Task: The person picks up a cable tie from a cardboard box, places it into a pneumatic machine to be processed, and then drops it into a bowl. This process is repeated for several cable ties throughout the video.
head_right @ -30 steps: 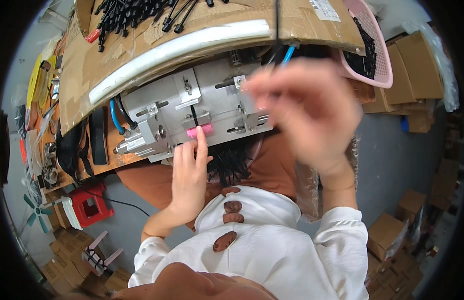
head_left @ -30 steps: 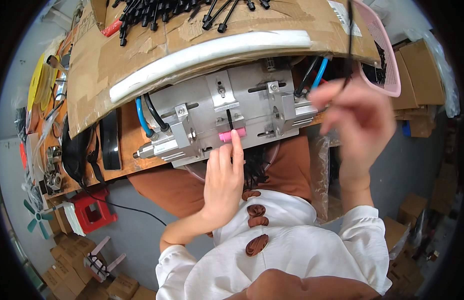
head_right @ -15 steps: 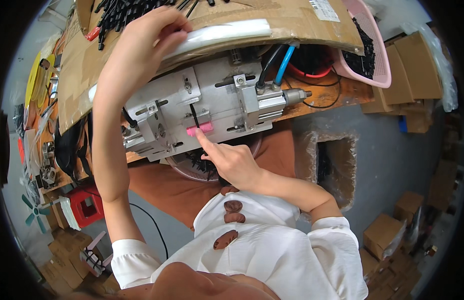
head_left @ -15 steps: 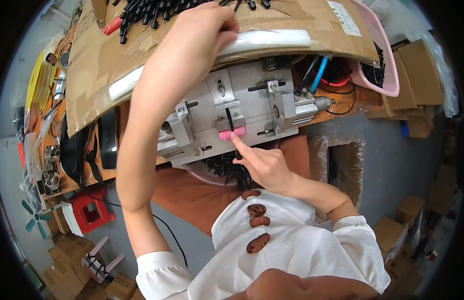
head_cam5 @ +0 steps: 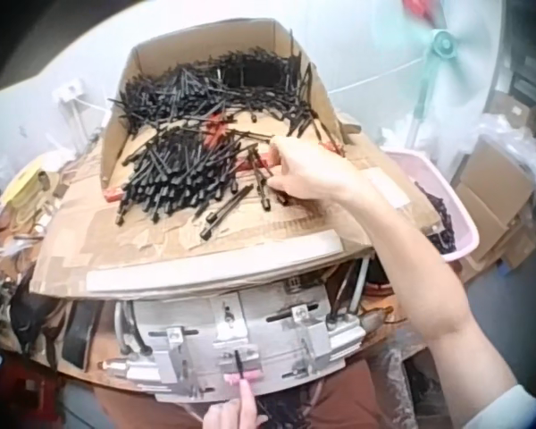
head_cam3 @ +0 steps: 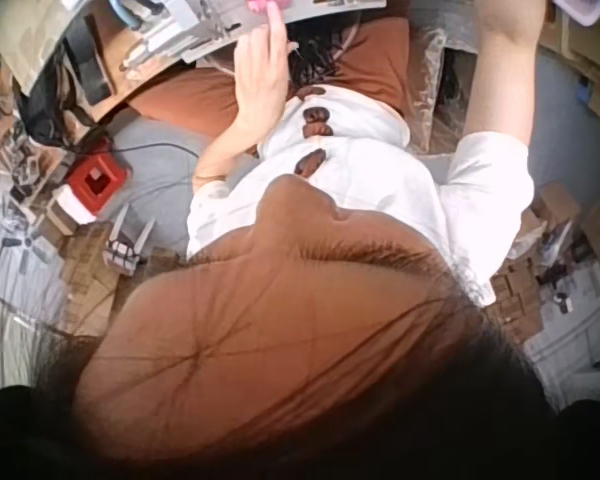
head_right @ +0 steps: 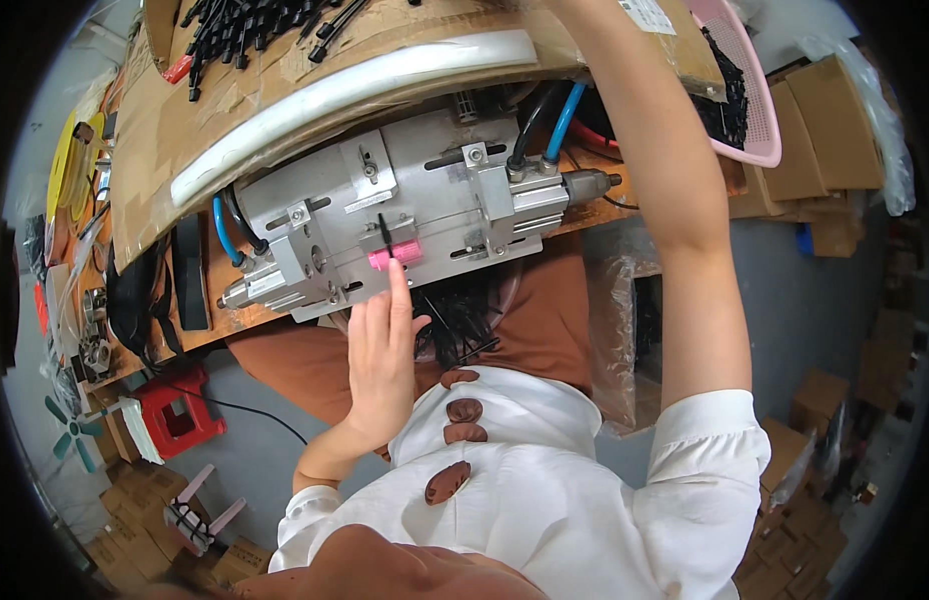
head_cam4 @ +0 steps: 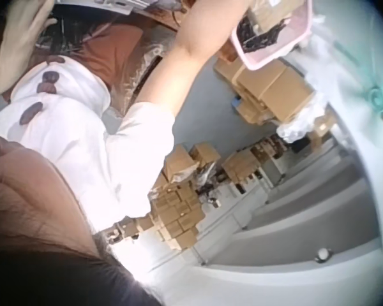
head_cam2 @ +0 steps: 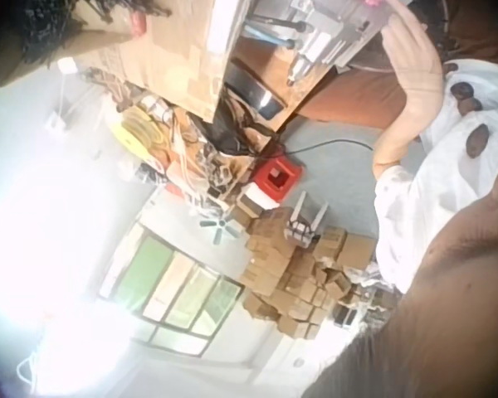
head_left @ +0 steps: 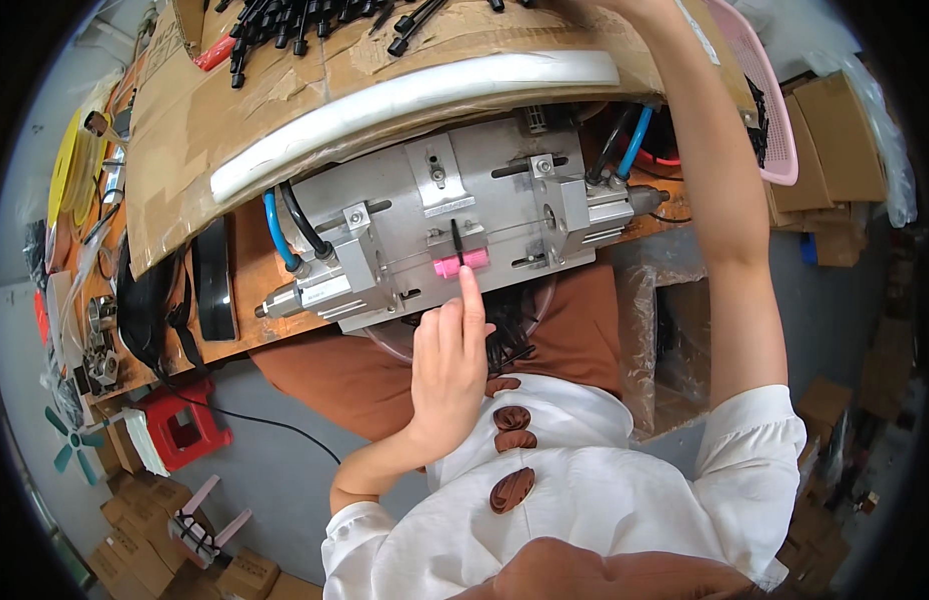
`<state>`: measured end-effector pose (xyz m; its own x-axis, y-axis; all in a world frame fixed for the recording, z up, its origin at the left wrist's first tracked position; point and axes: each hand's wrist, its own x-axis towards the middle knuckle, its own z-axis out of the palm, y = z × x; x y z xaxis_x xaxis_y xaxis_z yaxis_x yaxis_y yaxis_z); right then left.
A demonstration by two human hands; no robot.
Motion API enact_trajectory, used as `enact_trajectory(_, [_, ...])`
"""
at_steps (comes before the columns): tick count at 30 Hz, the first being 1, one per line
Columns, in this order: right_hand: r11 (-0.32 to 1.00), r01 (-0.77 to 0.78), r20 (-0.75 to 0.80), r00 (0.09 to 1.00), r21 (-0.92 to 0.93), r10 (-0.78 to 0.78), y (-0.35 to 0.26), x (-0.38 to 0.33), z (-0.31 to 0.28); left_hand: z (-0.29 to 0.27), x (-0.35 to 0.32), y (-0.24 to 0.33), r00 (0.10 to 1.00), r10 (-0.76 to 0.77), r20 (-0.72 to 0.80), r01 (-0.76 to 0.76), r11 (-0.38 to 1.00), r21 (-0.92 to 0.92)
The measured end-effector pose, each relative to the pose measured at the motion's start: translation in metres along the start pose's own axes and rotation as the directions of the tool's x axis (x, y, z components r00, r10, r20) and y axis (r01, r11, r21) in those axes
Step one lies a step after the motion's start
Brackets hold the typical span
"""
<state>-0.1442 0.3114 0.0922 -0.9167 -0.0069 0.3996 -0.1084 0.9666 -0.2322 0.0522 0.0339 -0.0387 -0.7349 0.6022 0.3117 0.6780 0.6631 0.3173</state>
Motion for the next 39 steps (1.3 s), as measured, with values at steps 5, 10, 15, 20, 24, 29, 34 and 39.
enact_trajectory(5, [0.956,-0.120,0.275,0.960,0.268,0.044,-0.001,-0.012,-0.043,0.009,0.012,0.001,1.000,0.001,-0.006,-0.001,1.000,0.019])
enact_trajectory(10, [0.400,-0.177,0.156,0.984,0.899,0.085,0.001,-0.070,-0.063,-0.007,0.019,-0.003,0.999,-0.030,0.024,0.032,0.998,-0.056])
enact_trajectory(15, [0.387,-0.101,0.024,0.980,0.917,0.200,-0.010,-0.127,-0.027,-0.061,0.124,-0.026,0.950,0.189,-0.248,-0.191,0.981,0.014])
enact_trajectory(20, [0.424,-0.122,0.013,0.968,0.897,0.250,-0.025,-0.116,0.007,-0.056,0.214,-0.089,0.962,0.203,-0.181,-0.197,0.979,0.047])
enact_trajectory(24, [0.401,-0.121,0.011,0.964,0.908,0.267,-0.005,-0.131,0.009,-0.076,0.210,-0.103,0.988,0.153,0.010,-0.151,0.985,-0.080])
enact_trajectory(29, [0.228,-0.062,0.013,0.977,0.972,0.211,0.009,-0.132,0.007,-0.088,0.192,-0.092,0.963,0.249,-0.099,-0.255,0.966,-0.051])
enact_trajectory(34, [0.337,-0.009,-0.084,0.962,0.942,0.261,-0.028,-0.143,0.003,-0.083,0.180,-0.070,0.954,0.293,-0.063,-0.299,0.947,-0.118])
enact_trajectory(39, [0.511,0.097,-0.229,0.952,0.854,0.202,-0.068,-0.183,0.003,-0.076,0.147,-0.052,0.959,0.127,-0.252,-0.152,0.985,-0.083])
